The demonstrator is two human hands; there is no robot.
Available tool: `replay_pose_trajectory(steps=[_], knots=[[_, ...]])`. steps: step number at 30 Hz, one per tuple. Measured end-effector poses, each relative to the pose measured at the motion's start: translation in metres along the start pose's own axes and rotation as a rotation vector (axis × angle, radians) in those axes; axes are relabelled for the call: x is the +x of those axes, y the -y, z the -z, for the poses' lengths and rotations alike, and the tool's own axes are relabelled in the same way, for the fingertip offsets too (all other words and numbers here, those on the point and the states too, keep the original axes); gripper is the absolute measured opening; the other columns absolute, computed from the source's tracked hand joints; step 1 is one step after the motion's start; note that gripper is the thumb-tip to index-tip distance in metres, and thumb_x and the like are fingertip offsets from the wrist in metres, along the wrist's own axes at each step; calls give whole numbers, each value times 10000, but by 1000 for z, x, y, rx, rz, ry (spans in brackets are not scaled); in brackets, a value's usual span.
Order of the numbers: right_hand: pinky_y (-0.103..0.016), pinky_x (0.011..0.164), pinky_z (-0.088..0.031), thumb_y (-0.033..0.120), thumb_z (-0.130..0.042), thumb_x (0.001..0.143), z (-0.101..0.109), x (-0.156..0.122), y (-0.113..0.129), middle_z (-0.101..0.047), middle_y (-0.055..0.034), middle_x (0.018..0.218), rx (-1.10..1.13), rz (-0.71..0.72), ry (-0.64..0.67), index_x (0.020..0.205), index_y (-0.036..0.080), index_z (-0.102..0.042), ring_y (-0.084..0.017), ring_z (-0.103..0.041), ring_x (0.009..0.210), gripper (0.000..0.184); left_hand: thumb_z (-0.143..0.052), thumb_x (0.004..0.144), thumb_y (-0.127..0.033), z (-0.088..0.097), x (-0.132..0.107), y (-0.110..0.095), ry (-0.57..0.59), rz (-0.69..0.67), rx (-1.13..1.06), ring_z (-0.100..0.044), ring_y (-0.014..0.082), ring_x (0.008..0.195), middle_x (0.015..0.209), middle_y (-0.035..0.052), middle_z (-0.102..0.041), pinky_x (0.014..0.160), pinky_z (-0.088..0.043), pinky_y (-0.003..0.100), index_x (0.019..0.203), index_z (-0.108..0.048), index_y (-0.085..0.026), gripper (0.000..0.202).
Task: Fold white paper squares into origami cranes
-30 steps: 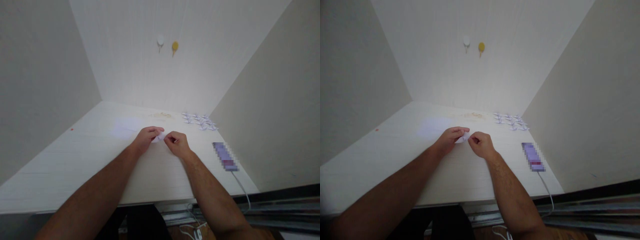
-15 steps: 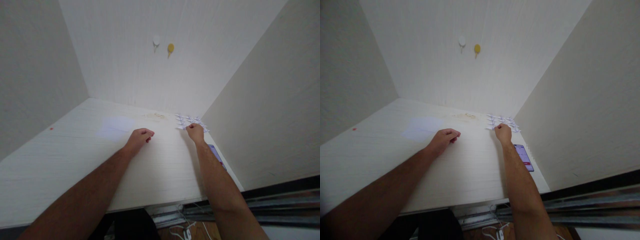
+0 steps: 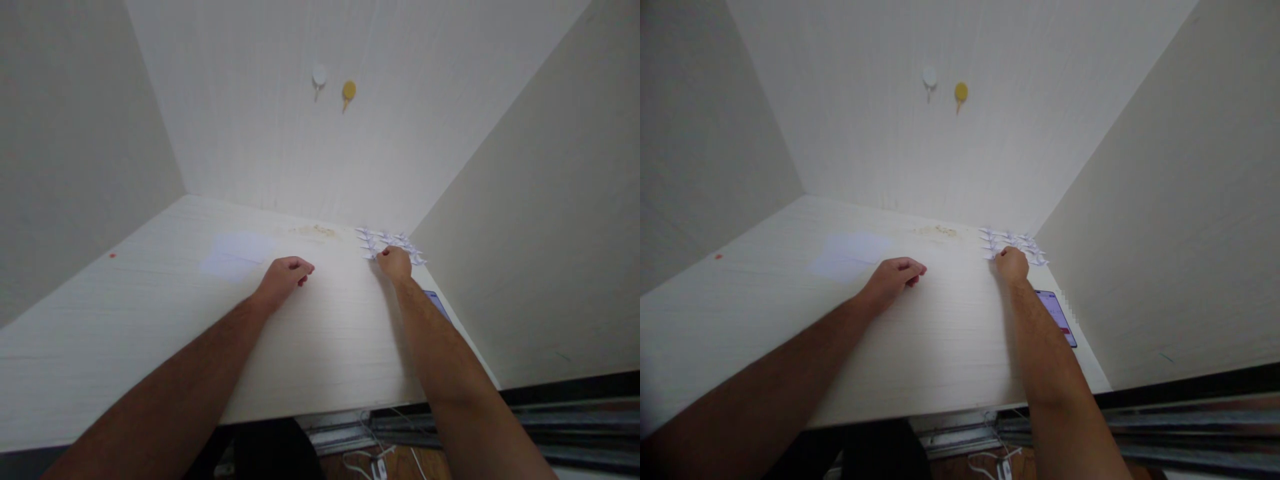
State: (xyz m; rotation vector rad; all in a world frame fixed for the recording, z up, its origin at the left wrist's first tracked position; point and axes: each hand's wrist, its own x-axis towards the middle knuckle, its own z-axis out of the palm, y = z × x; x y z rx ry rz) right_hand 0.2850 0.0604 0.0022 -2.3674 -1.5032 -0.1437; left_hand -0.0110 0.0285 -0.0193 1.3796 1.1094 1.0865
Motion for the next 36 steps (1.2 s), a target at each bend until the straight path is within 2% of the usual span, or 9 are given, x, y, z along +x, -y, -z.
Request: replay_pose_trajectory(steps=[5, 25, 36], knots=[[-263, 670, -448, 307, -549, 765, -3, 2, -2, -732, -102, 899, -3, 1, 1, 891, 190, -730, -227, -668, 867, 250, -657, 690, -328, 0, -1, -3, -9, 6, 3, -489, 121, 518, 554, 12, -578, 530, -362, 261, 673, -682, -150, 180], [-273, 689, -470, 312, -560, 757, -1, 4, -3, -732, -104, 911, -5, -17, 20, 884, 188, -735, -236, -674, 875, 249, -663, 689, -365, 2, 5, 9, 2, -10, -5, -506, 131, 536, 567, 26, -589, 540, -373, 263, 675, -685, -156, 210], [-273, 701, -474, 315, -564, 764, 0, 3, 1, -732, -112, 911, -2, 4, 34, 887, 183, -740, -234, -677, 877, 252, -662, 685, -345, 1, 2, 3, 6, 13, -22, -498, 124, 524, 559, 17, -583, 534, -365, 259, 668, -683, -156, 191]])
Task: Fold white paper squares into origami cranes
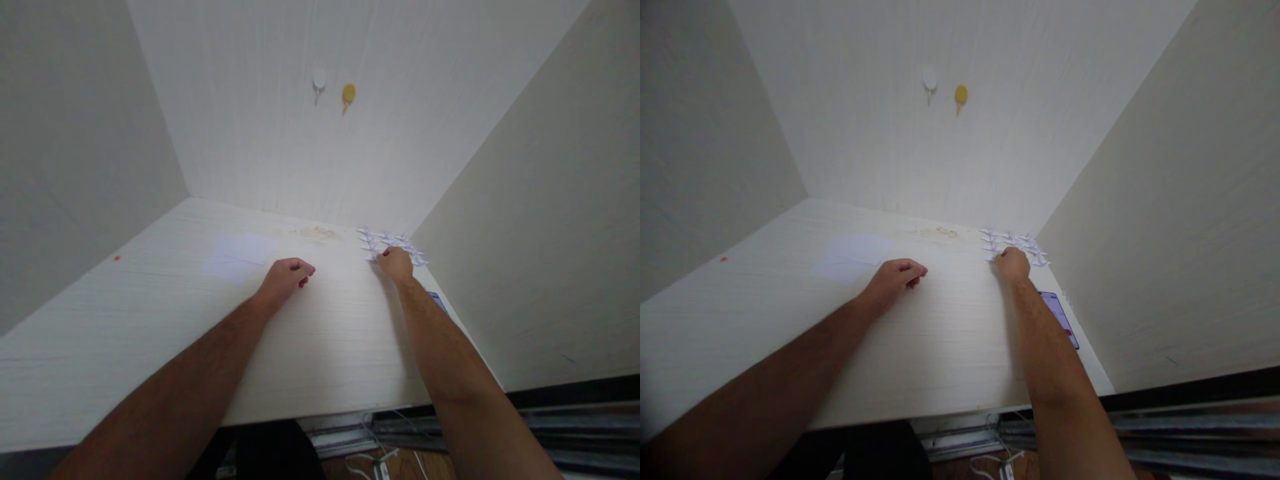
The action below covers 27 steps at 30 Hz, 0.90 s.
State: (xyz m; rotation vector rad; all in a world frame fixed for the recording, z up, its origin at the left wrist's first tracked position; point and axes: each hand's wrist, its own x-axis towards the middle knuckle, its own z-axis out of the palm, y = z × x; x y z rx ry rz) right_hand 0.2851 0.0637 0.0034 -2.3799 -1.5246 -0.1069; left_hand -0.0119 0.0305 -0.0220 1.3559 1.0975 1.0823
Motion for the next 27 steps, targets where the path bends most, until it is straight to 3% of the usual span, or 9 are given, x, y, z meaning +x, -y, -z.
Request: replay_pose_trajectory(steps=[9, 13, 17, 18, 20, 24, 27], knots=[[-275, 657, -449, 361, -573, 727, 13, -7, 0, -728, -105, 866, 51, -39, -25, 829, 182, -732, -248, -664, 851, 260, -653, 697, -352, 1, 3, 7, 8, -16, 25, -502, 121, 531, 575, 17, -591, 526, -364, 252, 699, -686, -156, 199], [-273, 596, -425, 357, -553, 733, 14, -23, 17, -684, -88, 685, 285, -22, -134, 680, 162, -679, -214, -628, 699, 239, -645, 693, -336, 1, 2, 6, 25, 4, -6, -501, 118, 524, 573, 18, -583, 511, -368, 248, 695, -680, -144, 195], [-259, 464, -357, 380, -567, 718, 0, -57, 58, -615, -40, 554, 761, -129, 153, 660, 157, -629, -141, -487, 456, 238, -638, 704, -314, 1, -3, 4, 17, 7, 19, -493, 107, 517, 568, 16, -582, 518, -373, 241, 713, -684, -133, 187], [-258, 465, -354, 384, -576, 712, -4, -66, 68, -608, -35, 544, 819, -112, 191, 643, 160, -620, -136, -475, 449, 239, -641, 705, -316, 0, -5, 4, 10, 6, 20, -496, 106, 517, 568, 14, -581, 521, -378, 240, 715, -681, -132, 189], [-257, 513, -373, 403, -582, 715, -11, -82, 83, -611, -33, 553, 851, -32, 134, 615, 168, -614, -143, -503, 496, 257, -648, 705, -328, -3, -8, 3, 1, -8, 26, -500, 104, 520, 579, 10, -585, 526, -391, 240, 723, -677, -133, 198], [-263, 579, -364, 408, -547, 764, -20, -97, 87, -625, -24, 594, 704, 190, -26, 627, 185, -610, -156, -532, 579, 269, -620, 737, -353, -2, -6, -1, -124, -23, 118, -506, 107, 505, 598, 6, -603, 536, -409, 246, 795, -679, -143, 225], [-257, 581, -349, 372, -538, 784, -21, -98, 82, -628, -17, 603, 642, 236, -35, 636, 190, -607, -149, -534, 583, 245, -586, 763, -321, 15, 5, -11, -356, -88, 444, -598, 147, 655, 714, 41, -672, 652, -449, 270, 792, -689, -163, 190]])
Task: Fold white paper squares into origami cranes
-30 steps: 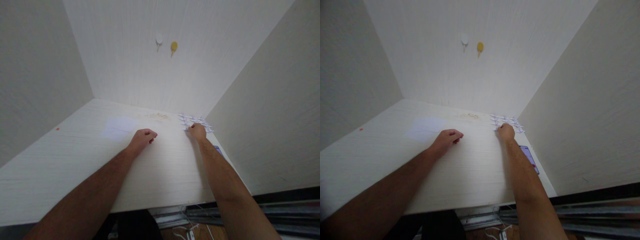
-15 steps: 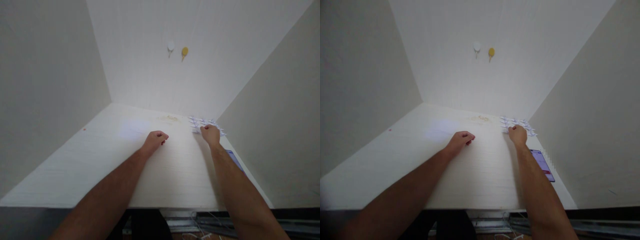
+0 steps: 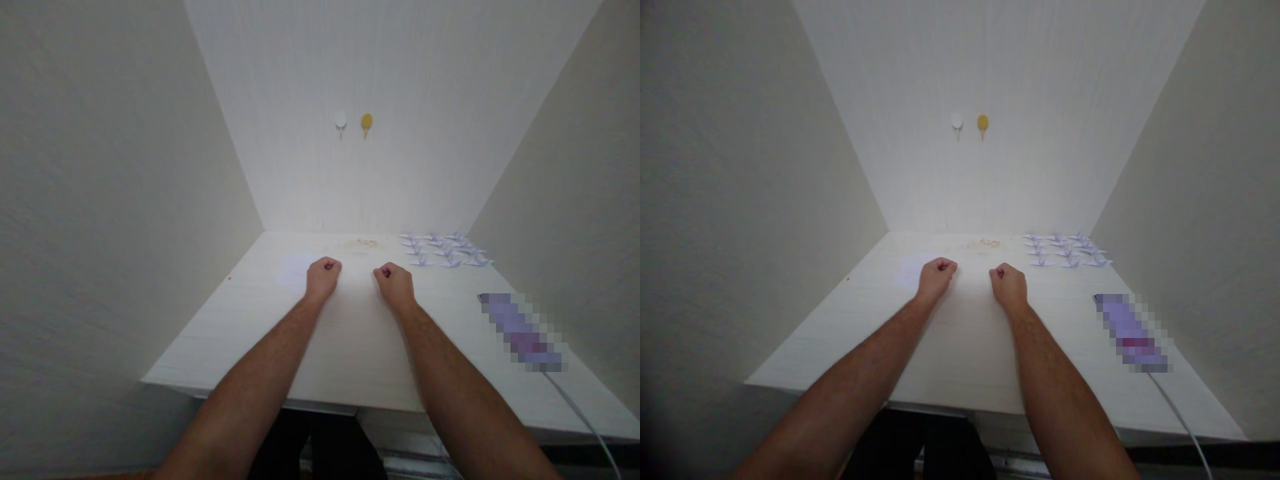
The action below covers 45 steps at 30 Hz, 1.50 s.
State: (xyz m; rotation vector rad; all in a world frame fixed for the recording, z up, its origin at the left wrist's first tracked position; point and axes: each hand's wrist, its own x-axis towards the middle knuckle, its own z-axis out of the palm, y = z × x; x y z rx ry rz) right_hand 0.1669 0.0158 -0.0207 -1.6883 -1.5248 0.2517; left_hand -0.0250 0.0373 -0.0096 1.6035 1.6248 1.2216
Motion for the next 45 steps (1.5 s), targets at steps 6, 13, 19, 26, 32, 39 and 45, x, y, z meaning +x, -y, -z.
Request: replay_pose_trajectory(steps=[6, 13, 19, 26, 32, 39, 45], knots=[[-248, 608, -363, 332, -520, 819, 0, 0, 7, -675, -27, 679, -37, 42, 72, 684, 201, -637, -148, -568, 639, 221, -578, 771, -413, 40, 43, 10, -113, -30, 725, -610, 283, 998, 1031, 166, -682, 865, -449, 362, 977, -684, -134, 363], [-258, 629, -376, 313, -520, 830, 0, -2, 10, -694, -36, 724, -63, 63, 76, 710, 200, -648, -156, -591, 672, 209, -616, 635, -667, 50, 56, 19, 66, 169, 956, -571, 381, 1087, 1175, 230, -617, 811, -478, 415, 1144, -600, -109, 755], [-259, 633, -391, 317, -520, 836, 2, -3, 12, -697, -34, 735, -72, 56, 104, 733, 206, -661, -161, -596, 687, 207, -606, 626, -691, 51, 56, 21, 133, 157, 998, -590, 399, 1060, 1142, 228, -639, 812, -486, 435, 1124, -622, -105, 769], [-261, 664, -407, 310, -519, 835, 3, -2, 13, -712, -40, 773, -87, 50, 124, 746, 210, -667, -161, -605, 715, 199, -623, 607, -697, 53, 64, 29, 134, 128, 1004, -553, 413, 1124, 1221, 240, -597, 885, -464, 462, 1211, -589, -101, 849], [-259, 680, -413, 312, -520, 840, 2, -3, 13, -716, -43, 788, -91, 69, 131, 758, 208, -668, -159, -608, 726, 199, -626, 599, -703, 53, 63, 26, 113, 151, 988, -551, 415, 1121, 1259, 233, -569, 877, -466, 483, 1262, -546, -134, 877], [-256, 669, -408, 312, -518, 836, 0, -3, 11, -714, -37, 781, -103, 76, 125, 745, 210, -661, -157, -607, 721, 198, -693, 582, -655, 51, 59, 20, 57, 139, 971, -538, 449, 1122, 1228, 235, -576, 881, -446, 554, 1298, -497, -168, 888], [-260, 651, -405, 319, -524, 829, 1, -5, 11, -702, -37, 748, -78, 68, 119, 735, 209, -668, -161, -596, 693, 204, -613, 703, -185, 56, 57, 20, -13, 16, 790, -638, 273, 986, 1089, 133, -680, 831, -483, 343, 1292, -504, -154, 600]])
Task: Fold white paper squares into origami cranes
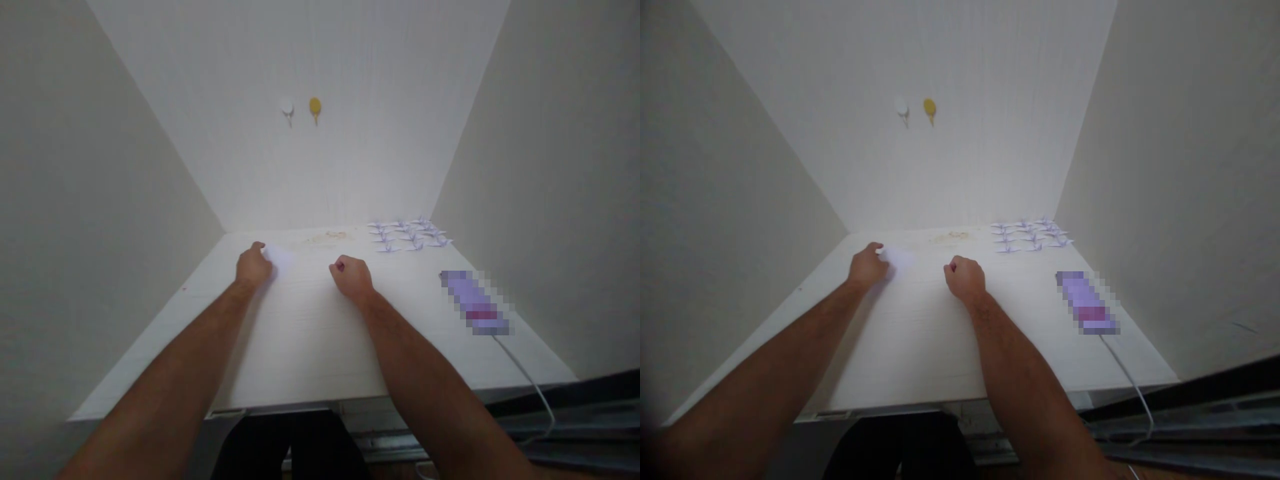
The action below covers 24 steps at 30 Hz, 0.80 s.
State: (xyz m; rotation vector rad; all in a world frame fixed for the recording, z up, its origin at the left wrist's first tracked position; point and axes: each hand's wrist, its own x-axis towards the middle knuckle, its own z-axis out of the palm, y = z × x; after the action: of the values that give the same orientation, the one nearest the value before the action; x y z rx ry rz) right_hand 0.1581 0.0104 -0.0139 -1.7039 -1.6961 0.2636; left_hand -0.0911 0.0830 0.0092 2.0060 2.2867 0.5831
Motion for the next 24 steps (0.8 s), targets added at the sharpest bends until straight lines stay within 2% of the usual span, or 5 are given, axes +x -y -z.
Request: replay_pose_trajectory(steps=[6, 10, 14, 19, 24], knots=[[-261, 638, -411, 323, -563, 785, -3, 1, -1, -676, -24, 669, 152, -20, -43, 670, 194, -657, -155, -588, 644, 197, -647, 622, -183, 9, -3, -11, -42, 137, -337, -653, 228, 845, 889, 77, -709, 755, -485, 317, 888, -681, -161, 268], [-258, 572, -419, 423, -594, 759, 1, 5, 0, -662, -29, 625, 406, -140, -57, 637, 177, -643, -149, -571, 578, 279, -655, 584, -216, 5, -23, -35, 88, 249, -953, -617, 161, 658, 763, 36, -670, 592, -461, 275, 762, -614, -167, 189], [-225, 428, -368, 542, -591, 749, 4, 6, 2, -689, -57, 731, 761, -260, 83, 739, 158, -653, -125, -560, 530, 390, -710, 499, -200, -5, -52, -55, 194, 226, -1285, -544, 110, 545, 651, -16, -592, 507, -414, 230, 689, -539, -173, 257], [-208, 395, -353, 415, -689, 670, 2, 4, 2, -593, 14, 547, 773, -246, 133, 748, 156, -648, -98, -485, 443, 274, -752, 493, -209, -22, -69, -54, 261, 172, -1432, -481, 83, 462, 556, -52, -529, 457, -357, 203, 659, -507, -178, 297], [-206, 367, -295, 351, -685, 663, 0, 0, 5, -516, 44, 433, 723, -221, 166, 604, 170, -572, -79, -420, 354, 221, -765, 590, -290, -30, -72, -47, 381, 103, -1484, -601, 141, 578, 695, 31, -657, 569, -469, 269, 790, -639, -147, 276]])
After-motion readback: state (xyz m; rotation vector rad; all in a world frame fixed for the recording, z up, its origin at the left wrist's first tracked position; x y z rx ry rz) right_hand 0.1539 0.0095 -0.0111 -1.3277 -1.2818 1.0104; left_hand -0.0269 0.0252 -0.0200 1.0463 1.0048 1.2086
